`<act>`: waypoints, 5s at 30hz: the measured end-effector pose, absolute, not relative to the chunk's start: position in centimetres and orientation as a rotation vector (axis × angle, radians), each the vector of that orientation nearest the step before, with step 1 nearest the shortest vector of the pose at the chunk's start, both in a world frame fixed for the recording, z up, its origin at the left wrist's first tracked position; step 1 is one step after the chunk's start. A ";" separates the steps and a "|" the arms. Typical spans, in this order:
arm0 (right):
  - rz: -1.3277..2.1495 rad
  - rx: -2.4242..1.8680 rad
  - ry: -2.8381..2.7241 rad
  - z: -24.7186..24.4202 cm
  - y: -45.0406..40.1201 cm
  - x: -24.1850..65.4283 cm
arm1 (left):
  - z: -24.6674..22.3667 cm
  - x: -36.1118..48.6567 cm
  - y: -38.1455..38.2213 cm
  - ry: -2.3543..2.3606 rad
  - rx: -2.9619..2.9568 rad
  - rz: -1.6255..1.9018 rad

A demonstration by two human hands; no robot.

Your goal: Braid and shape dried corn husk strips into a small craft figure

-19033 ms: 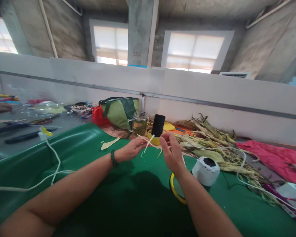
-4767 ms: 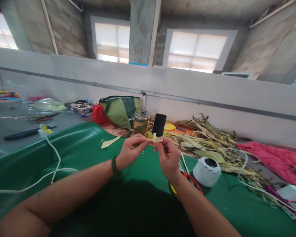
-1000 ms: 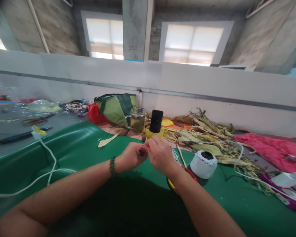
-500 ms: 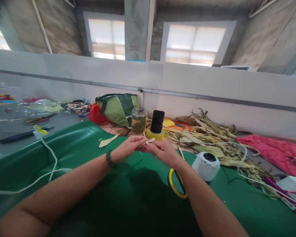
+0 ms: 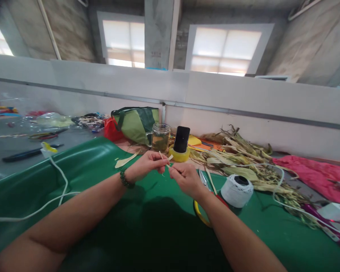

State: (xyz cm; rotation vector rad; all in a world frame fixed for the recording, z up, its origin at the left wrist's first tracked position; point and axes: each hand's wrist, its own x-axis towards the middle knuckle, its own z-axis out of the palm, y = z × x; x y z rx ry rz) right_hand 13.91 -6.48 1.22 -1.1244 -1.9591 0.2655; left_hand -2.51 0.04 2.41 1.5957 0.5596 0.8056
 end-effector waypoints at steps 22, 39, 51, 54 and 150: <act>0.355 -1.215 -1.927 0.8 -5.6 14.6 | 2.4 -3.3 1.6 0.523 1.730 0.626; 0.335 -1.106 -1.683 0.8 -5.6 14.3 | 2.3 -3.1 1.0 0.424 1.896 0.762; 0.456 -1.019 -1.547 0.6 -5.6 13.9 | 1.5 -2.2 0.3 0.399 1.780 0.905; 0.394 -1.044 -1.634 0.8 -5.8 13.9 | 1.6 -2.2 0.2 0.425 1.868 0.926; 0.221 -1.121 -1.576 0.6 -6.0 14.1 | 2.1 -2.4 -0.3 0.440 1.797 0.947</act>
